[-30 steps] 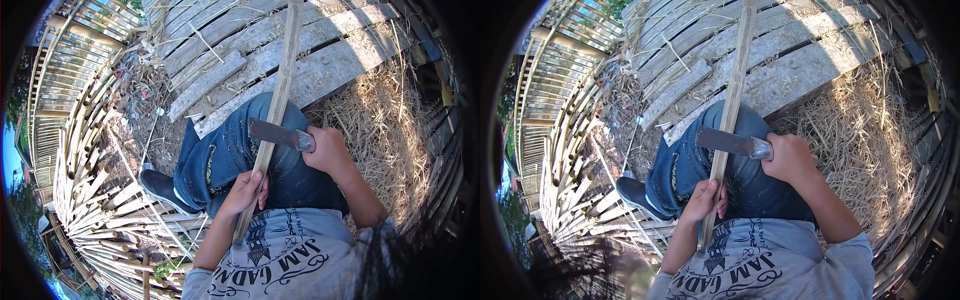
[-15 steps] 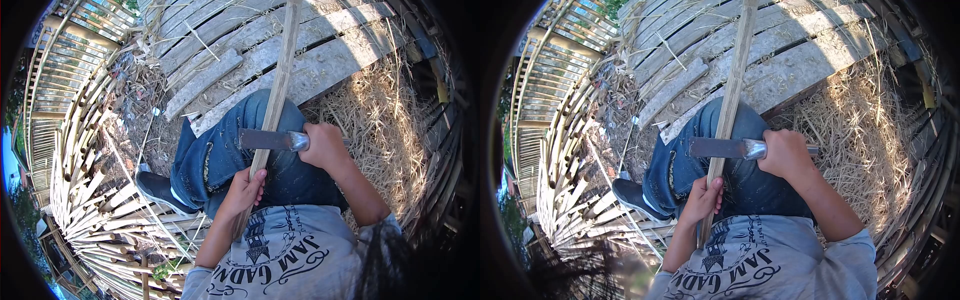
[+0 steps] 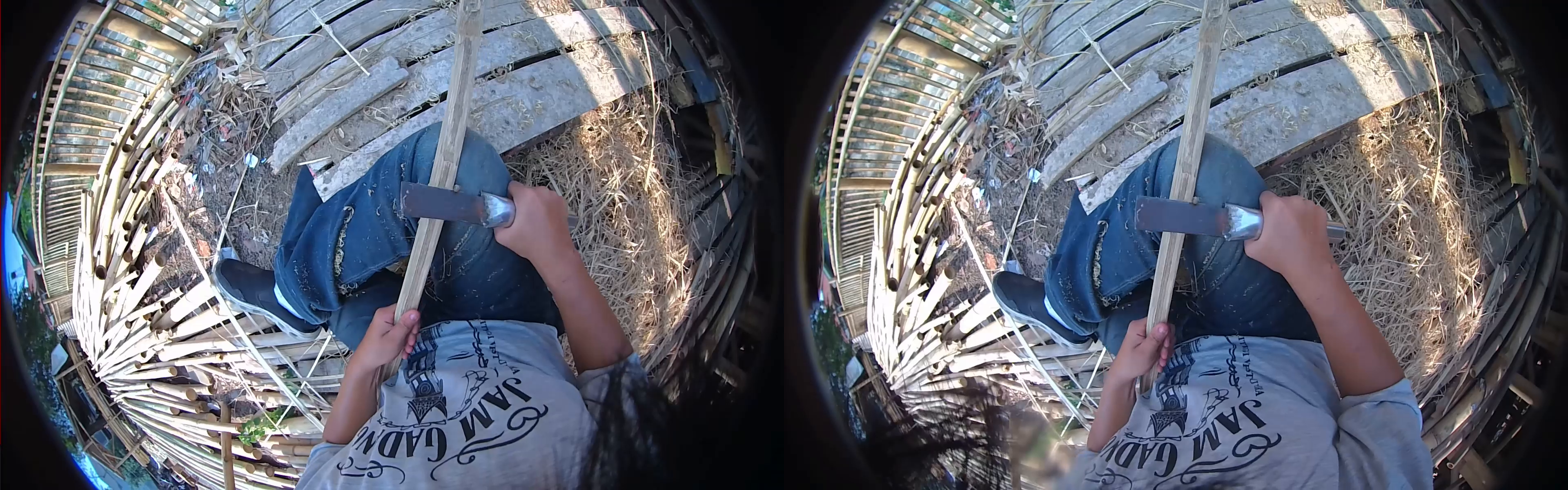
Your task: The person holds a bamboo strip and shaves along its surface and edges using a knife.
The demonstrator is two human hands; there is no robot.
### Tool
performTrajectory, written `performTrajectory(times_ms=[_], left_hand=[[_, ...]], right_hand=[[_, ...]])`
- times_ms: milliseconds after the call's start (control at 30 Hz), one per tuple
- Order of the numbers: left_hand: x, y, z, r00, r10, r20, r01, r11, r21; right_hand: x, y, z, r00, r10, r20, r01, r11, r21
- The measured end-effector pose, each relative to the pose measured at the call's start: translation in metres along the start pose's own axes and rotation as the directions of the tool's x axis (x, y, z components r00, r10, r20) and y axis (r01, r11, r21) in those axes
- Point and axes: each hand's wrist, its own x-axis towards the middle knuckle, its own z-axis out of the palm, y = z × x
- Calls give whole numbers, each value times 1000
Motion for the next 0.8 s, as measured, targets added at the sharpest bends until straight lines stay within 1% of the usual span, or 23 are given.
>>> performTrajectory(times_ms=[67,100,133,167,200,300,333,367,400,433,467,500,533,567,600,633,667,733,767,800], left_hand=[[-10,-2,3,1000,14,-22,-14,1000,8],[-16,-1,3,999,-21,-28,21,1000,-3],[-20,0,3,998,-46,-33,46,999,-11],[-24,-6,0,999,-38,-38,37,999,-18],[-29,-19,-4,999,-27,-24,26,999,-25],[-57,-65,-23,1000,-15,8,15,999,-39],[-67,-77,-29,1000,-16,20,17,999,-48],[-75,-82,-33,1000,-15,19,16,998,-53],[-84,-89,-35,999,30,14,-29,998,-53],[-91,-95,-34,997,77,0,-76,995,-60],[-92,-88,-28,997,78,-24,-80,994,-78],[-88,-79,-27,999,41,-34,-42,998,-56],[-81,-68,-28,999,8,-39,-9,1000,-27],[-69,-58,-23,996,0,-94,2,1000,11],[-58,-46,-15,992,39,-118,-40,999,-1],[-47,-21,-4,988,79,-135,-81,997,-11],[-36,-7,0,988,90,-125,-92,996,-7],[-18,18,7,979,173,-107,-145,962,229],[-11,31,11,979,180,-92,-154,959,236],[-6,45,15,984,159,-82,-129,948,291]], right_hand=[[-4,-5,-1,998,-30,56,35,995,-91],[-7,-5,2,997,-32,74,39,995,-92],[-6,-5,3,999,-15,45,19,996,-89],[-4,-6,2,1000,-2,8,2,996,-87],[-3,-8,1,1000,-10,3,11,996,-91],[4,2,5,987,158,-32,-153,980,125],[4,3,5,987,157,-34,-152,981,120],[4,2,6,988,134,-77,-124,984,129],[2,1,9,988,108,-112,-92,986,137],[1,1,11,991,92,-95,-79,988,134],[-2,3,12,993,28,-115,-11,989,146],[-3,3,13,990,-37,-139,59,985,161],[-4,6,15,989,-60,-134,82,983,164],[-6,10,18,979,-106,-175,141,968,206],[-7,15,21,965,-142,-221,195,950,242],[-8,20,23,954,-168,-250,226,947,229],[-8,23,24,950,-168,-262,228,948,221],[-10,25,23,951,-193,-241,257,926,275],[-10,24,22,951,-192,-244,250,939,235],[-10,25,21,949,-184,-256,245,942,230]])
